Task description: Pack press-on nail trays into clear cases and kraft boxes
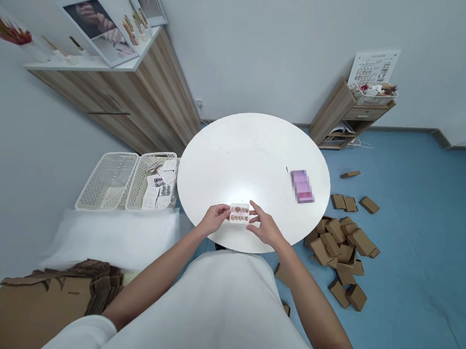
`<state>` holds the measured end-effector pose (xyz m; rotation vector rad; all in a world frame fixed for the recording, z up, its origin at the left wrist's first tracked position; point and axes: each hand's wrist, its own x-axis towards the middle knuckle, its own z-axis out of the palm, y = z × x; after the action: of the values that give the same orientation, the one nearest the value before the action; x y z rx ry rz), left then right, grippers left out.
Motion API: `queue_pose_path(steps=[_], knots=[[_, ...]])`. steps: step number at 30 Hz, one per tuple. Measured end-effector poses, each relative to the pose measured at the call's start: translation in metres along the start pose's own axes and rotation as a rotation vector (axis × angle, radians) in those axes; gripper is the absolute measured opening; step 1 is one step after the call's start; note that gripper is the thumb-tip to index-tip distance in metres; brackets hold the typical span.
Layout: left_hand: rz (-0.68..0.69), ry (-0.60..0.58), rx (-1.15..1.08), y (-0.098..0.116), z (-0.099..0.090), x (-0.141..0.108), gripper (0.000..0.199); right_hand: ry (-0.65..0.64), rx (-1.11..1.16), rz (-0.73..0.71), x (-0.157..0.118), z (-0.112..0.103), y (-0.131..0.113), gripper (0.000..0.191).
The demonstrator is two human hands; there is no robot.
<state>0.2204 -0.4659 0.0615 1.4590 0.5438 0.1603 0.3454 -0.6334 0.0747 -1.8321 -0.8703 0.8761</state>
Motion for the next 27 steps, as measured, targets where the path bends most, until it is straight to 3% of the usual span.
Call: queue_pose_path(steps=[7,10,14,20,27], knots=[[0.011,0.037,0.021,0.002,0.008,-0.002,0.029,0.026,-0.041,-0.055,0.0,0.0,0.004,0.063],[0.038,0.047,0.037,0.005,0.009,-0.008,0.046,0.035,-0.02,-0.048,-0.001,-0.003,0.007,0.062],[0.176,0.013,0.218,0.01,0.01,-0.018,0.067,0.011,0.005,-0.028,-0.002,-0.004,0.011,0.063],[0.25,0.033,0.379,0.005,0.006,-0.021,0.064,-0.019,0.035,-0.009,0.002,0.003,0.014,0.064],[0.268,0.038,0.436,-0.011,-0.018,-0.017,0.063,0.0,0.084,0.011,0.018,0.026,0.01,0.062]])
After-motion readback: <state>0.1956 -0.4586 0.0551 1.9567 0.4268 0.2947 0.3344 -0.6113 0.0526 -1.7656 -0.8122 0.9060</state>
